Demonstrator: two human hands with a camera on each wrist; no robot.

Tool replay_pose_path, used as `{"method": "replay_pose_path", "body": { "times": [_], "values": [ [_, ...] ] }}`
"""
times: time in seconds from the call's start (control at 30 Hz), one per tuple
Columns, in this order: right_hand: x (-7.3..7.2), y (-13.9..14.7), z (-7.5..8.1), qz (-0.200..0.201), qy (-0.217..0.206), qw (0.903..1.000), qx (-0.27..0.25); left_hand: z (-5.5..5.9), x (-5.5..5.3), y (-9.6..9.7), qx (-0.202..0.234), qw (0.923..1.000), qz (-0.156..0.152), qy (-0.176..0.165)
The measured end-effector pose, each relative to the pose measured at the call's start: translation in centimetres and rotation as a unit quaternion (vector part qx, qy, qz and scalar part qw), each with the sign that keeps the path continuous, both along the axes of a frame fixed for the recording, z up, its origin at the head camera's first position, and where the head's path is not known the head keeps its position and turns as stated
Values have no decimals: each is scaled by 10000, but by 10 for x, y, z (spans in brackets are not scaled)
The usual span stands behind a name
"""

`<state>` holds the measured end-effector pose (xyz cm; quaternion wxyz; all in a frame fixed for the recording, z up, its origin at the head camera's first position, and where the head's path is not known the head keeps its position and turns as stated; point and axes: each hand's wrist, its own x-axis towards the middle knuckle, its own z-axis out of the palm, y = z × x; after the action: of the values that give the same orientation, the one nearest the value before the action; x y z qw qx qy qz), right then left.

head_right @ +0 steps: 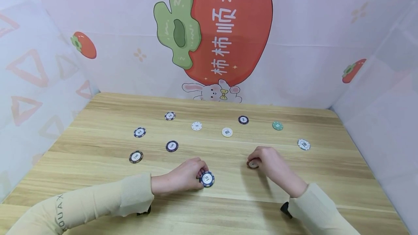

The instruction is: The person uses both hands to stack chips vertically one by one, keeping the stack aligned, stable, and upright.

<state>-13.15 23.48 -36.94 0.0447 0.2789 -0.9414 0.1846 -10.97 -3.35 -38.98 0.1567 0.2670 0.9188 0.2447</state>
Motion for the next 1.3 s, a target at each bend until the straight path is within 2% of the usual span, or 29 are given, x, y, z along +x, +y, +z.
{"method": "replay_pose_path", "body": {
  "times": [0.17,0.3,0.57,0.97,1.0,1.07,1.2,1.23,1.3],
  "values": [
    [0,-1,0,-74,-216,9993,-310,0,0,0,-3,10000,-10,19],
    [0,-3,0,-271,-631,9967,-438,0,0,0,-11,10000,-5,-1],
    [0,-11,1,-652,-1410,9862,-577,-1,-1,0,-1,10000,21,-40],
    [0,-21,-5,-737,-1986,9712,-1090,-2,-1,0,15,10000,3,21],
    [0,-22,-6,-713,-2111,9670,-1236,-2,-1,0,13,10000,7,19],
    [0,-25,-7,-687,-2508,9512,-1663,-2,-1,0,6,10000,15,4],
    [0,-32,-8,-750,-3303,9085,-2447,-1,-1,0,-30,10000,19,0],
    [0,-33,-8,-765,-3420,9011,-2556,-1,-1,0,-38,10000,18,5],
    [1,-36,-8,-749,-3505,8949,-2659,-1,-1,1,-56,10000,17,25]
  ]
}}
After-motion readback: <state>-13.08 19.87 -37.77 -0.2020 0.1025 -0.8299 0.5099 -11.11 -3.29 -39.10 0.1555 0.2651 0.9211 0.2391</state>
